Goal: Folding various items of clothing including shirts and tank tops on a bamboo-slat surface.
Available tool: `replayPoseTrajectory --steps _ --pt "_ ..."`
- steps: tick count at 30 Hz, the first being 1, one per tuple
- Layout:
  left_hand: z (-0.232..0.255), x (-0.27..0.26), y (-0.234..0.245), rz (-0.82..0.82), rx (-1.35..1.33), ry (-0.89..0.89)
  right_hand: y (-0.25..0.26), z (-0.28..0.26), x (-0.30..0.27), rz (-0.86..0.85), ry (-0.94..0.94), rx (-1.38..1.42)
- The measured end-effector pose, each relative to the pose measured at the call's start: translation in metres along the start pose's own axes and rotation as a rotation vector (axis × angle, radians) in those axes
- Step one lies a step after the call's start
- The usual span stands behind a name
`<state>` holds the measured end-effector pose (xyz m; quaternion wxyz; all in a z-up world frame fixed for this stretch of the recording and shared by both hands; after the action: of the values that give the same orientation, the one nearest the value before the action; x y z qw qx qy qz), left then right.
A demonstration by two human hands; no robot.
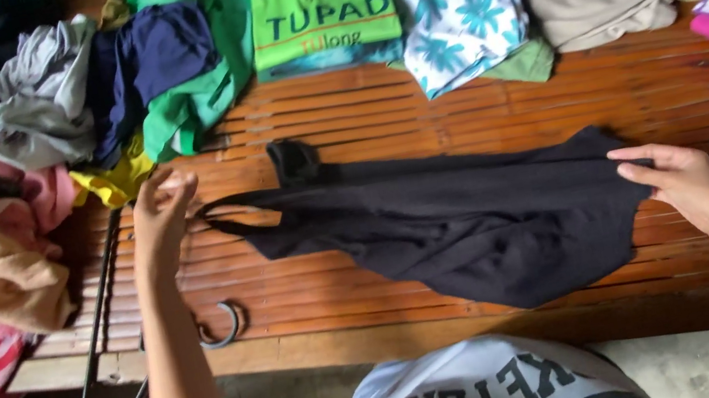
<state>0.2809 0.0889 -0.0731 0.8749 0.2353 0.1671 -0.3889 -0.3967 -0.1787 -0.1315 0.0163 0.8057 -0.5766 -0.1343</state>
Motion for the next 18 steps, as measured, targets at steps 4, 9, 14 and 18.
replayPoseTrajectory --steps 4,9,14,18 --pt "0.008 -0.032 -0.05 0.253 0.237 -0.475 -0.009 0.017 -0.008 -0.05 0.095 -0.159" --pt "-0.001 -0.101 -0.178 0.042 0.519 -0.588 -0.026 0.004 -0.018 -0.052 0.273 -0.16" --pt "0.002 -0.129 -0.235 0.387 0.68 -0.78 -0.04 -0.004 -0.035 0.024 0.303 -0.077" --pt "0.006 -0.086 -0.241 0.122 0.2 -0.634 -0.026 -0.018 -0.036 0.171 0.199 0.189"
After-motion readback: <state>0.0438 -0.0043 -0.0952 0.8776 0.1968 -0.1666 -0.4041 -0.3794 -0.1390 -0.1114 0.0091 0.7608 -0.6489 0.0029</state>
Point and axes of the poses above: each hand's wrist, its own x-axis towards the middle knuckle, its own y-axis out of the back of the hand, z = x × y, the point moved 2 cm from there along x, towards the middle knuckle, and after that the axes turned 12 degrees about y, right-handed, at the moved point
